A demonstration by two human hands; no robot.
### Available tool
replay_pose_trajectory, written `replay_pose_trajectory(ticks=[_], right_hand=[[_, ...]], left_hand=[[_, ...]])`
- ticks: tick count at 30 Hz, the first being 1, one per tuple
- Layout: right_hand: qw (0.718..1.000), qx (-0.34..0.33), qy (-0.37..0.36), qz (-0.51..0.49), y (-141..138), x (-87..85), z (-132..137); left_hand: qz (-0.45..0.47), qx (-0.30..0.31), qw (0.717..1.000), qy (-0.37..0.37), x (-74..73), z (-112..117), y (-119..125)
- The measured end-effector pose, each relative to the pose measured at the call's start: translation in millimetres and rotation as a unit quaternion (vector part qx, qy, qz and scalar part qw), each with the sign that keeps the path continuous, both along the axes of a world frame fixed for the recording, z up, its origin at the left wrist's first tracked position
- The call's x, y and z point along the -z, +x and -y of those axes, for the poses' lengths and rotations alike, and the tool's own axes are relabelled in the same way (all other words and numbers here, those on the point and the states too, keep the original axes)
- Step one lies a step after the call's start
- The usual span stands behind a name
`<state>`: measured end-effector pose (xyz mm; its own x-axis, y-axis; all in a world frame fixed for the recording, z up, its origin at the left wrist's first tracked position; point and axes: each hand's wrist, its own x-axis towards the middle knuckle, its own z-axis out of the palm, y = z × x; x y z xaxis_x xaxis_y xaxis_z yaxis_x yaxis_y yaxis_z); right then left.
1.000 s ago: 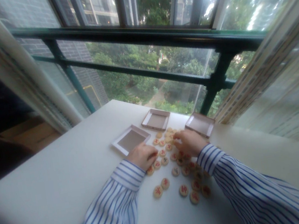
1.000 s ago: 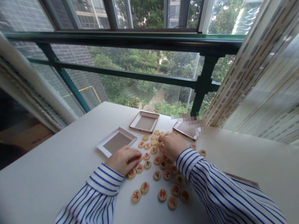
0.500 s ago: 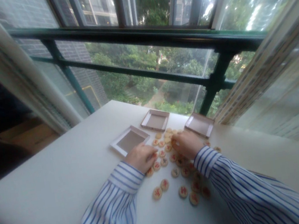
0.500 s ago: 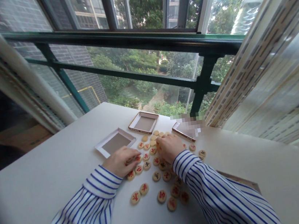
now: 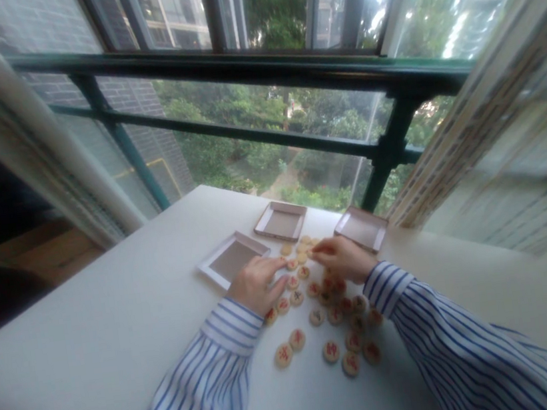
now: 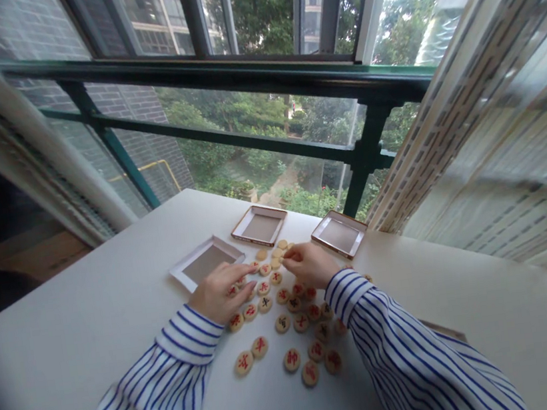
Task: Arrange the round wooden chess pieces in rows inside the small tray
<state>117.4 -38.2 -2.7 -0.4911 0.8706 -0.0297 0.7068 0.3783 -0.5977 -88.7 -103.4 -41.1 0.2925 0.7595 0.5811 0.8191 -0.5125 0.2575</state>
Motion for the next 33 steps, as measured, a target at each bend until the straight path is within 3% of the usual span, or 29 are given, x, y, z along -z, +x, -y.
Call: replay_pose_trajectory(ticks=[5, 13, 18, 24, 28, 33], right_hand=[[0.991, 0.035, -0.106, -0.074, -1, -9.5, 3], [0.988, 0.035, -0.115, -0.093, 0, -14.3, 6], [0.995, 0.019, -0.079, -0.065, 1, -9.9, 4], [0.998, -0.008, 0.054, 0.007, 2, 1.5, 1], [0.997, -0.001, 0.073, 0.022, 4, 7.4, 0], [0.996, -0.044, 0.075, 0.024, 7, 7.0, -1]], left_hand=[[-0.002, 0.006, 1.000, 0.017, -1.2, 0, 4], [0.000, -0.002, 1.000, 0.004, -1.0, 1, 5], [-0.003, -0.004, 1.000, 0.008, -1.3, 1, 5], [-0.008, 0.007, 1.000, 0.020, 3.3, -2, 4], [-0.008, 0.006, 1.000, 0.022, 3.5, -1, 4], [-0.010, -0.004, 1.000, 0.020, 1.6, 0, 5]])
